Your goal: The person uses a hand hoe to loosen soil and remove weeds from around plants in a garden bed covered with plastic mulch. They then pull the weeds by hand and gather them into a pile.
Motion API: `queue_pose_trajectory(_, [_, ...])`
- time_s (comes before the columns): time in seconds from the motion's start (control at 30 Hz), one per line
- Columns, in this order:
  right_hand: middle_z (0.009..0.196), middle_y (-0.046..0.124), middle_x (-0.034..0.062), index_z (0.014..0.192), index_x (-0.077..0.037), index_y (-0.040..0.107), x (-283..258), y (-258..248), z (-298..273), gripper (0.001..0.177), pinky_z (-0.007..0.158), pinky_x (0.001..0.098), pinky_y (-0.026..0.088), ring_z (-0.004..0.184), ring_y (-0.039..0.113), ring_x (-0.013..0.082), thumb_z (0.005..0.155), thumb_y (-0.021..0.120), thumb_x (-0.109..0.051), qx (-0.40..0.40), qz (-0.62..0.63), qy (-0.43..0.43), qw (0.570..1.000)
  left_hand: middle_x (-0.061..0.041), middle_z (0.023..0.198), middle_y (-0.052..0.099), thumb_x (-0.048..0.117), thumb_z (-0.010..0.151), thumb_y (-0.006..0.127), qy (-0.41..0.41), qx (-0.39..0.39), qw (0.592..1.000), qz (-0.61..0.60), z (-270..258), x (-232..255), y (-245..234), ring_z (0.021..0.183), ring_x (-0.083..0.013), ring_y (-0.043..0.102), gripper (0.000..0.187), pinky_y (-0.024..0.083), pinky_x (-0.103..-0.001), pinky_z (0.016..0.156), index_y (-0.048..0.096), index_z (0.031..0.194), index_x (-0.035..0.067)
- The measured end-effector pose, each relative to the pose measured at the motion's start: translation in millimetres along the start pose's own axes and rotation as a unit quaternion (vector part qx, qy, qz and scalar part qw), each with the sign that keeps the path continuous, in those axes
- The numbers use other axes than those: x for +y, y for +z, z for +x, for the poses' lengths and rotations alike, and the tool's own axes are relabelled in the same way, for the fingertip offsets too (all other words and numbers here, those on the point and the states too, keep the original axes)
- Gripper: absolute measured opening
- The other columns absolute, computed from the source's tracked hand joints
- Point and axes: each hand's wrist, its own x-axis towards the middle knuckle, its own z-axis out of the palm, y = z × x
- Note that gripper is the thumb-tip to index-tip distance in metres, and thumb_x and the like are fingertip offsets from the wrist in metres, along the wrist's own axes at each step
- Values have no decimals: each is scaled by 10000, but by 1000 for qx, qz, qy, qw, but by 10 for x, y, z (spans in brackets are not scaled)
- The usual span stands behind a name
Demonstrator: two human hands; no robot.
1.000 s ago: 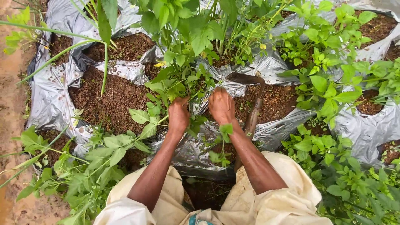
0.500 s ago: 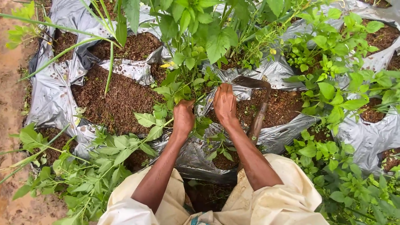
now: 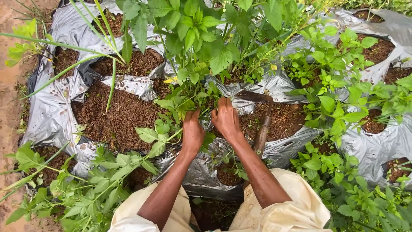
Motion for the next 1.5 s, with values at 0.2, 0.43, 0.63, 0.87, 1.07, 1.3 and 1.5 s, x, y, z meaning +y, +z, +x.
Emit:
queue_pose_trajectory(0.2, [980, 651, 265, 1152, 49, 610, -41, 56, 113, 268, 470, 354, 586, 619, 718, 264, 1000, 524, -154, -127, -38, 43, 990, -248, 1135, 612, -203, 844, 526, -5, -2, 999, -46, 18, -126, 190, 1085, -424, 686, 469, 604, -475, 937, 626, 1292, -107])
queue_pose_trajectory(0.43, [1147, 616, 278, 1213, 63, 626, 14, -110, 216, 323, 579, 416, 598, 719, 727, 296, 968, 529, -123, -246, -58, 6, 968, -188, 1118, 575, 46, 972, 630, 25, 18, 1000, -7, 58, -499, 465, 1042, -387, 673, 262, 598, -472, 861, 691, 1217, -25])
queue_pose_trajectory(0.63, [1194, 604, 334, 1206, 100, 614, -128, -256, 226, 307, 653, 469, 618, 775, 730, 338, 1024, 496, -116, -248, -4, 26, 968, -212, 1103, 585, 55, 990, 605, 6, 18, 1000, -13, 95, -439, 448, 1013, -423, 679, 239, 599, -499, 825, 714, 1186, -28])
queue_pose_trajectory(0.87, [1083, 640, 272, 1228, 93, 610, 80, 113, 99, 285, 468, 346, 579, 586, 691, 242, 1027, 515, -86, -119, -75, -25, 990, -154, 1042, 601, -20, 950, 598, -12, -14, 1000, -25, 101, -362, 367, 952, -291, 676, 246, 575, -409, 864, 747, 1147, -19])
queue_pose_trajectory(1.07, [995, 633, 258, 1211, 123, 609, 215, 377, 68, 306, 411, 321, 528, 510, 637, 193, 1033, 448, -68, -58, -59, -27, 996, -216, 973, 613, 12, 925, 651, 21, 39, 995, -85, 33, -414, 477, 930, -458, 657, 211, 560, -507, 805, 745, 1105, -45])
queue_pose_trajectory(1.3, [1024, 626, 233, 1155, 68, 617, 42, 187, 143, 304, 528, 364, 567, 622, 660, 222, 1067, 433, -158, -140, -76, 26, 987, -216, 1012, 644, -113, 844, 658, -31, -4, 997, -71, 112, -285, 365, 942, -407, 688, 269, 589, -459, 815, 763, 1082, -42])
queue_pose_trajectory(1.5, [1059, 635, 214, 1010, 16, 685, 152, 192, 194, 387, 551, 366, 575, 647, 648, 193, 1079, 450, -285, -208, -140, 22, 968, -186, 924, 665, -82, 838, 703, -62, -35, 994, -86, 177, -407, 403, 826, -371, 739, 242, 622, -432, 685, 777, 1060, -21])
